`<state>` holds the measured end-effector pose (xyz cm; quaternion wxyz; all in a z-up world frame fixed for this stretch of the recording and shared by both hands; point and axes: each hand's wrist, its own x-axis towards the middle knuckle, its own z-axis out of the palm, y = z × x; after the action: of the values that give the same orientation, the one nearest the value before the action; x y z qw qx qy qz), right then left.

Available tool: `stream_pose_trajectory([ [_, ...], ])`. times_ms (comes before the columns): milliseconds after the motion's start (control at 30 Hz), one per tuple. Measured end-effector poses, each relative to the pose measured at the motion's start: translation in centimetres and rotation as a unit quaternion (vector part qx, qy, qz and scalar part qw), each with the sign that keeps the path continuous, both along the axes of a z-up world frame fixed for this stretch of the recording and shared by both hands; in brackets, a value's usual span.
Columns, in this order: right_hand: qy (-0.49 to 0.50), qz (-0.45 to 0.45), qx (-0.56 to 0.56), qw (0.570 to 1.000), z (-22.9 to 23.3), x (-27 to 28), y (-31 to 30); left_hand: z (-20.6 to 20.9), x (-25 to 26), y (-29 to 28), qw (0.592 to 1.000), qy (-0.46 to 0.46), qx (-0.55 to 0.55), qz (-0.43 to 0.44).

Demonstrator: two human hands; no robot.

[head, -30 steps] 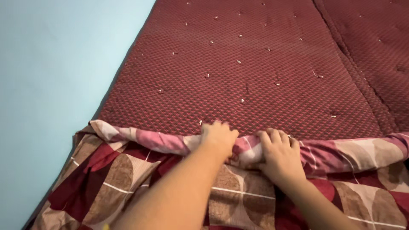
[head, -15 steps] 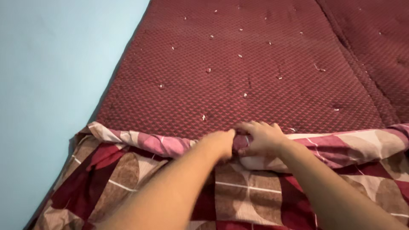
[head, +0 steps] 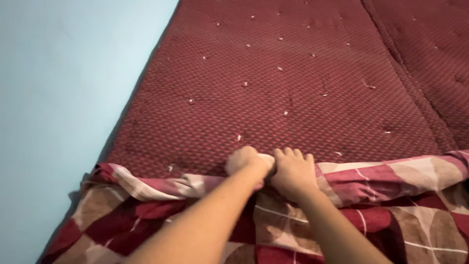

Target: The person folds a patterned blanket by gathering its edges on a bed and rolling it into a compact bundle.

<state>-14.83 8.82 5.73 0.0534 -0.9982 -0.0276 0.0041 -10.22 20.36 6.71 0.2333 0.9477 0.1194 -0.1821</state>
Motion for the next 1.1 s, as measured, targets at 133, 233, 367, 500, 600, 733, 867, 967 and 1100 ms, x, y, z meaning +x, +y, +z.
stream_pose_trajectory([
  [133,0.063,-0.004,0.151,0.987,0.7,0.1,-0.6,-1.7,1.1,-0.7,0.992,0.085,-0.092,-0.029],
  [233,0.19,-0.042,0.292,0.936,1.4,1.5,-1.6,-4.2,3.3,-0.7,0.95,0.198,-0.234,-0.068],
  [367,0.243,-0.05,0.347,0.905,0.4,2.6,-2.1,-5.4,5.0,-0.5,0.943,0.226,-0.19,-0.153],
  [500,0.059,0.053,0.05,0.996,-0.5,0.3,-0.6,-5.2,3.2,-0.5,0.971,0.095,-0.029,-0.217],
  [600,0.036,0.063,0.036,0.997,0.1,-0.5,0.1,-5.6,0.1,0.0,0.99,0.003,-0.006,-0.144],
  [733,-0.049,0.128,0.03,0.99,-0.7,-1.4,0.4,-4.9,-3.2,-0.2,0.97,-0.096,0.121,-0.188],
  [867,-0.191,0.209,0.015,0.959,-2.5,-2.1,0.9,-0.9,-5.1,0.7,0.893,-0.018,0.334,-0.301],
  [967,-0.221,0.225,0.001,0.949,-3.5,-2.7,1.2,2.9,-7.0,2.0,0.829,0.026,0.47,-0.302],
  [1100,-0.198,0.19,-0.022,0.961,-3.6,-3.5,2.7,5.2,-8.4,3.4,0.824,0.13,0.499,-0.236],
])
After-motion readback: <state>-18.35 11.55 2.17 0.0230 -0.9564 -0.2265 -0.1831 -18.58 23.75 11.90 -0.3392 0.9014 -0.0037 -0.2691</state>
